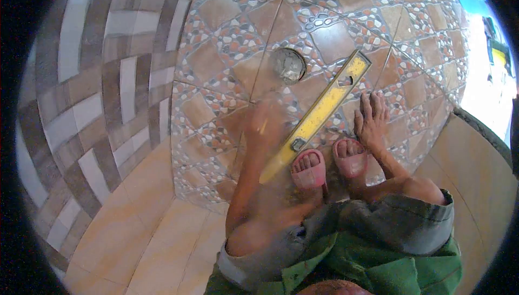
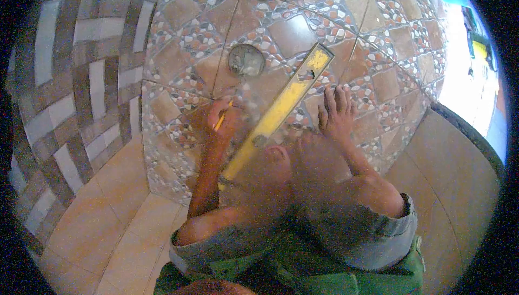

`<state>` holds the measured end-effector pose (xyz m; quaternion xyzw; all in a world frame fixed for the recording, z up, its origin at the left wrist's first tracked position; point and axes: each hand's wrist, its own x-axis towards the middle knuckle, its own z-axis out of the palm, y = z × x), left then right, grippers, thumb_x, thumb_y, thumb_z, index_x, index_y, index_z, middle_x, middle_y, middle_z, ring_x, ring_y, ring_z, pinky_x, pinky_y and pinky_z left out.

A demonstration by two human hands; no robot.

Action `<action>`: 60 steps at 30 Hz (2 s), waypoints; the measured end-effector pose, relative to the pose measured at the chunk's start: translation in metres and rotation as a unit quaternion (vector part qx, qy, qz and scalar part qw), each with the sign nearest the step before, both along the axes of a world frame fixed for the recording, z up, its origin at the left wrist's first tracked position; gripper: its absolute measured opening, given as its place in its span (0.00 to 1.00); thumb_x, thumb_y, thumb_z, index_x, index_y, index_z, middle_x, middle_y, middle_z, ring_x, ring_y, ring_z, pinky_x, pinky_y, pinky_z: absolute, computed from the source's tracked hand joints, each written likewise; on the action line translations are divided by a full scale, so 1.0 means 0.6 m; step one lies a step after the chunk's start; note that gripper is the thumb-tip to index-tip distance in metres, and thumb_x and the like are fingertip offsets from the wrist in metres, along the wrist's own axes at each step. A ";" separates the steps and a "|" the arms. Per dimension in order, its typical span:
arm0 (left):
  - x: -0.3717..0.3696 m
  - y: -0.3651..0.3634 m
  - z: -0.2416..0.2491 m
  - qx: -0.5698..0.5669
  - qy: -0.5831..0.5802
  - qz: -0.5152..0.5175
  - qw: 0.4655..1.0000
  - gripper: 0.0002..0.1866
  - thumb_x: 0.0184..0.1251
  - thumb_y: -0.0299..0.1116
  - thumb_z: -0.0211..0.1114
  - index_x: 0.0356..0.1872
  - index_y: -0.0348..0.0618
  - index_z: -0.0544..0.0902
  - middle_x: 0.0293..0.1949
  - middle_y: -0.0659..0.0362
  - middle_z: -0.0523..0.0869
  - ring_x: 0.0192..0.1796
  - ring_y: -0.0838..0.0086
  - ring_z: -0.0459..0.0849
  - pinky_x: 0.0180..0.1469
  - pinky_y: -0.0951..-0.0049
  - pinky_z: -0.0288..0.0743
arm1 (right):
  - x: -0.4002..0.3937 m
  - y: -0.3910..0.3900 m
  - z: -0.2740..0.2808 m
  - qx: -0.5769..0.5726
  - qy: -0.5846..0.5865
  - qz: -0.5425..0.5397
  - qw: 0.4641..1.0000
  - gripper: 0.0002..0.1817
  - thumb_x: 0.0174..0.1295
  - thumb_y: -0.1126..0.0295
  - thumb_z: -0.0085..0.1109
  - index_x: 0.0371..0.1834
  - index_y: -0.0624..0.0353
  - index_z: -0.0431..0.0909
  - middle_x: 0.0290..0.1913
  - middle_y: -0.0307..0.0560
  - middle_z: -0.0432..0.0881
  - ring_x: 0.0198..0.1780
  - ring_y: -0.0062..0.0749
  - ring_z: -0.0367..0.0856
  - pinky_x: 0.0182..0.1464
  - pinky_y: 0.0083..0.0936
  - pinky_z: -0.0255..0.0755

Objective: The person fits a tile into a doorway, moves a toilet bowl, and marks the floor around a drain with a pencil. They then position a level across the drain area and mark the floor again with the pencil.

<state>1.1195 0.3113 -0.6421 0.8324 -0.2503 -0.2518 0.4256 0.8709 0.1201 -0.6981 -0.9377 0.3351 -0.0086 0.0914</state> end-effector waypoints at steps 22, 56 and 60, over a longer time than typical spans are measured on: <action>0.013 -0.005 -0.052 -0.073 -0.038 0.002 0.997 0.06 0.57 0.26 0.64 0.27 0.39 0.75 0.23 0.48 0.77 0.27 0.52 0.78 0.31 0.58 0.70 | 0.001 0.008 -0.011 -0.007 0.010 0.001 1.000 0.29 0.68 0.60 0.49 0.73 0.51 0.62 0.71 0.58 0.61 0.75 0.56 0.53 0.72 0.52 0.46; 0.123 -0.025 -0.069 0.066 0.036 -0.156 0.985 0.08 0.57 0.34 0.63 0.32 0.40 0.80 0.28 0.49 0.84 0.34 0.51 0.81 0.39 0.54 0.74 | -0.005 0.006 -0.018 -0.011 0.009 -0.003 1.000 0.28 0.68 0.61 0.48 0.72 0.51 0.62 0.72 0.58 0.58 0.75 0.57 0.51 0.72 0.53 0.45; 0.124 -0.025 -0.072 0.062 0.024 -0.159 0.985 0.09 0.58 0.35 0.63 0.33 0.40 0.80 0.25 0.54 0.83 0.29 0.64 0.80 0.34 0.62 0.74 | -0.001 0.002 -0.017 -0.013 -0.008 0.000 1.000 0.28 0.68 0.62 0.49 0.72 0.51 0.62 0.71 0.58 0.59 0.75 0.57 0.52 0.72 0.53 0.46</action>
